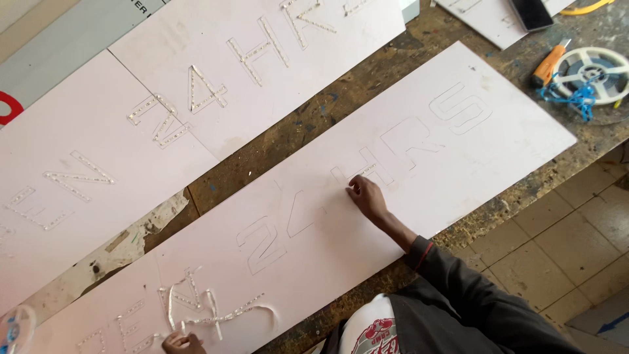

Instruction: The person applies a flexible LED strip to a white sign board. They unroll the strip from a plastic reel, peel the adhesive backing, and carefully press the strip along the outlines of the letters in the phrase "OPEN 24 HRS," using a utility knife to cut the strip at the end of segments.

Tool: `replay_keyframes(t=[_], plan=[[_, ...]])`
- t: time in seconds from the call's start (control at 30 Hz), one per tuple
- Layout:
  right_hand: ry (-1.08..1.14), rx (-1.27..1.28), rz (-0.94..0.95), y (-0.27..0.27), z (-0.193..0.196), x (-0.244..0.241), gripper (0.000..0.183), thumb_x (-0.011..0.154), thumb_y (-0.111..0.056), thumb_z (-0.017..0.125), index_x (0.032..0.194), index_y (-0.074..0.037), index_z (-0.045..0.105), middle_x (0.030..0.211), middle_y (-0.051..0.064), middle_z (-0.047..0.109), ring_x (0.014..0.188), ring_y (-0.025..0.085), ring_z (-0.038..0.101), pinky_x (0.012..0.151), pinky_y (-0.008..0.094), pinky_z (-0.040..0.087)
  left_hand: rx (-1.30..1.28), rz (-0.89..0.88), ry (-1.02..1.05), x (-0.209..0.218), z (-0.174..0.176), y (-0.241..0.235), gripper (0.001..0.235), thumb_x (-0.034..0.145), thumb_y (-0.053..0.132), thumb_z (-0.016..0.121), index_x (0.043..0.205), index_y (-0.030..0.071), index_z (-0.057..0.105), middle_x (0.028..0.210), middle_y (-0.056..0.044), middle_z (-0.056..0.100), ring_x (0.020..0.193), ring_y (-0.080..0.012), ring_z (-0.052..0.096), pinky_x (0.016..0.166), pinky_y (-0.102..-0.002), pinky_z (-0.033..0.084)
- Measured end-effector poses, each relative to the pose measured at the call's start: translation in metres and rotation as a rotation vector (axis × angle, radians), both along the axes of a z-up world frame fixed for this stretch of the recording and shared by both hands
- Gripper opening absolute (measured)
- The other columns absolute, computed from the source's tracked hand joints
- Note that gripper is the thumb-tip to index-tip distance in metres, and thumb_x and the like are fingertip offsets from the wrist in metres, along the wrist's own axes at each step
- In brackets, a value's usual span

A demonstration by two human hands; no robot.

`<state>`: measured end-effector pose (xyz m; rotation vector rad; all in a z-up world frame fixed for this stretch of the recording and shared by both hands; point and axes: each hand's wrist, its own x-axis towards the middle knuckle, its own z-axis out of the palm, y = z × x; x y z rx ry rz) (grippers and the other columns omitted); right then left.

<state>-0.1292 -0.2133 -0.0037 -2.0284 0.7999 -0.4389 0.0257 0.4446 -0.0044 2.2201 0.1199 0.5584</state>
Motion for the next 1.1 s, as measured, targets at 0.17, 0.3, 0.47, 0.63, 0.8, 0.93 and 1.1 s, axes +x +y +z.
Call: replay_keyframes(t=[0.17, 0.3, 0.47, 0.63, 0.8, 0.93, 1.1], plan=[[0.121, 0.015, -0.023, -0.022, 0.005, 0.011, 0.03, 0.102, -0.032, 0.077, 0.117, -0.009, 0.067, 0.081, 0.007, 0.071, 0.074, 0.029, 0.065, 0.067, 0.047, 0.048, 0.338, 0.034, -0.125, 0.018, 0.006, -0.018, 0.07, 0.081, -0.017, 0.063, 0.148, 0.0, 0.067, 0.099, -0.015, 0.07, 0.094, -0.0383, 0.065, 0.078, -0.049, 0.054], [0.237, -0.068, -0.007, -0.019, 0.0, 0.023, 0.033, 0.1, -0.033, 0.066, 0.118, -0.006, 0.06, 0.09, 0.021, 0.079, 0.078, 0.048, 0.071, 0.066, 0.057, 0.049, 0.31, -0.082, -0.102, 0.049, 0.007, -0.05, 0.064, 0.083, -0.018, 0.062, 0.144, 0.001, 0.072, 0.1, -0.016, 0.071, 0.091, -0.0353, 0.066, 0.077, -0.046, 0.055], [0.234, -0.139, -0.001, -0.019, -0.007, 0.028, 0.033, 0.096, -0.029, 0.069, 0.115, -0.006, 0.055, 0.092, 0.027, 0.078, 0.082, 0.053, 0.075, 0.069, 0.062, 0.055, 0.325, -0.181, -0.066, 0.066, 0.016, -0.042, 0.059, 0.085, -0.018, 0.062, 0.138, 0.002, 0.078, 0.102, -0.016, 0.073, 0.087, -0.032, 0.067, 0.077, -0.042, 0.056], [0.199, -0.084, 0.028, -0.007, 0.017, 0.032, 0.025, 0.093, -0.015, 0.058, 0.112, -0.005, 0.045, 0.079, 0.029, 0.07, 0.069, 0.056, 0.064, 0.058, 0.063, 0.04, 0.324, -0.169, -0.011, 0.039, 0.026, -0.013, 0.056, 0.087, -0.019, 0.061, 0.133, 0.003, 0.084, 0.104, -0.017, 0.074, 0.083, -0.0286, 0.067, 0.076, -0.039, 0.058], [0.115, -0.045, 0.012, -0.002, 0.017, 0.024, 0.037, 0.097, -0.013, 0.057, 0.133, -0.004, 0.054, 0.09, 0.03, 0.078, 0.074, 0.056, 0.072, 0.065, 0.065, 0.048, 0.56, 0.061, 0.204, 0.008, 0.057, -0.035, 0.054, 0.104, 0.032, 0.09, 0.154, 0.022, 0.072, 0.114, 0.003, 0.085, 0.099, -0.0297, 0.081, 0.074, -0.052, 0.055], [0.087, 0.059, -0.014, -0.007, 0.03, 0.011, 0.027, 0.105, -0.013, 0.058, 0.131, -0.005, 0.055, 0.079, 0.015, 0.073, 0.063, 0.032, 0.062, 0.058, 0.049, 0.045, 0.503, 0.155, 0.143, 0.005, 0.061, -0.037, 0.048, 0.099, 0.009, 0.086, 0.144, 0.022, 0.078, 0.107, 0.004, 0.082, 0.089, -0.0244, 0.077, 0.07, -0.051, 0.054], [0.05, -0.081, 0.042, -0.02, 0.001, 0.01, 0.029, 0.107, -0.031, 0.077, 0.124, -0.009, 0.071, 0.083, 0.007, 0.074, 0.069, 0.025, 0.069, 0.068, 0.044, 0.054, 0.416, -0.066, 0.07, 0.013, 0.038, -0.025, 0.061, 0.092, 0.003, 0.067, 0.151, 0.017, 0.073, 0.138, -0.012, 0.078, 0.115, -0.0317, 0.077, 0.093, -0.048, 0.06]])
